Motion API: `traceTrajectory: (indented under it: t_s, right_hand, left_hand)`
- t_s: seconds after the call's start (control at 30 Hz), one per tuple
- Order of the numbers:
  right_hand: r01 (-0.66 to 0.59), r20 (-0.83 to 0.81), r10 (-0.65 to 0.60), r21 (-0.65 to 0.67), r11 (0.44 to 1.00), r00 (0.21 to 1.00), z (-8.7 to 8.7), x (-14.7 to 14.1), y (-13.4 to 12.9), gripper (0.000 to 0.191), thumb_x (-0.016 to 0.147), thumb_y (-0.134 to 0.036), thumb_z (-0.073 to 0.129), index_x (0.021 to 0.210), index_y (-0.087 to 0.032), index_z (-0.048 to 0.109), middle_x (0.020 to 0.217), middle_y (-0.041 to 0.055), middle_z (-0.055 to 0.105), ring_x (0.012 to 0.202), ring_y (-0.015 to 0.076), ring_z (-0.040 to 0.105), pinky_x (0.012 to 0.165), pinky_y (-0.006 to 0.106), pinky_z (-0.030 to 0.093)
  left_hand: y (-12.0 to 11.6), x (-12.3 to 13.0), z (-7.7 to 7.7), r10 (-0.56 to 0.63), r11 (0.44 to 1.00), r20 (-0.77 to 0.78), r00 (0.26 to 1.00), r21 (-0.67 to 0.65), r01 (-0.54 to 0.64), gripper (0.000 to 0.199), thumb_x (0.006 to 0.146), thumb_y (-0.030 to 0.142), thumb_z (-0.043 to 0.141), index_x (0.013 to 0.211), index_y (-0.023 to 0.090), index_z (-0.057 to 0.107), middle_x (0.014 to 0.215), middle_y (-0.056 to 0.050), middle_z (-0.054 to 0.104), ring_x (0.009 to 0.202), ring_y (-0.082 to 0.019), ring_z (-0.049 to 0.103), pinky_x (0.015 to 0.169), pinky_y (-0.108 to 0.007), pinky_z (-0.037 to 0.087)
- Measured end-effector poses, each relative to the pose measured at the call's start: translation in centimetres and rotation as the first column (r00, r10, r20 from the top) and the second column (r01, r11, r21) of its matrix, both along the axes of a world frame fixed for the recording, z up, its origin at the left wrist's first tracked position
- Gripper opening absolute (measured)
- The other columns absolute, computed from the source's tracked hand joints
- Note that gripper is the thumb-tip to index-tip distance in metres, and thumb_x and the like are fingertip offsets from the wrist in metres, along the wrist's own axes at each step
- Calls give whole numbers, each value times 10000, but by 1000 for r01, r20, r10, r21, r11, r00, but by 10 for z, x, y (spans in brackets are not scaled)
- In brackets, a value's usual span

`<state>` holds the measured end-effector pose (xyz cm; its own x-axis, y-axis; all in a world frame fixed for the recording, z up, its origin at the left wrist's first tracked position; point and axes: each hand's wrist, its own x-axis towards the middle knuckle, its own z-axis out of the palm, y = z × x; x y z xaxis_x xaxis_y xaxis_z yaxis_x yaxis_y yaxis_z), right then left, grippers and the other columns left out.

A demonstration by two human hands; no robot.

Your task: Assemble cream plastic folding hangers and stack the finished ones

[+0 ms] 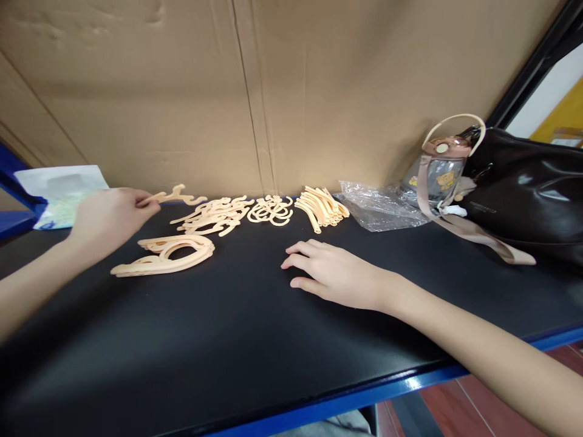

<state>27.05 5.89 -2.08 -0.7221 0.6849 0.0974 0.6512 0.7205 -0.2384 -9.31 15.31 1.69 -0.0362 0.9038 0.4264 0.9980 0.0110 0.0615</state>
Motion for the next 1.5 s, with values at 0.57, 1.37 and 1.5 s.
traceTrajectory:
  t_s: [0.57, 1.37, 1.5]
  right_hand:
    - [12, -153, -20, -53, 999, 988, 4, 10, 17, 326, 913, -443, 539, 1064, -188, 676, 1140, 78, 635, 1054, 214, 597, 945, 369, 438]
    - [-129, -200, 83, -225, 966, 976, 10, 2, 6, 126, 864, -160, 545, 918, -172, 659, 873, 16, 609, 781, 125, 572, 737, 265, 452]
    - [-152, -206, 103, -241, 958, 973, 12, 2, 7, 158, 855, -153, 548, 953, -166, 671, 887, 21, 614, 800, 126, 575, 753, 263, 461]
  left_hand:
    - [-85, 99, -18, -156, 671, 675, 721, -464, 579, 265, 743, 419, 576, 673, 199, 706, 669, -11, 686, 604, -159, 604, 542, -257, 436]
    - [-102, 113, -39, -599, 670, 240, 764, -372, 642, 364, 983, 451, 265, 734, 224, 401, 702, -3, 566, 641, -194, 555, 564, -292, 325]
    - [-101, 112, -41, -597, 674, 234, 767, -373, 638, 376, 985, 458, 241, 761, 226, 435, 722, -12, 595, 657, -202, 577, 576, -300, 343]
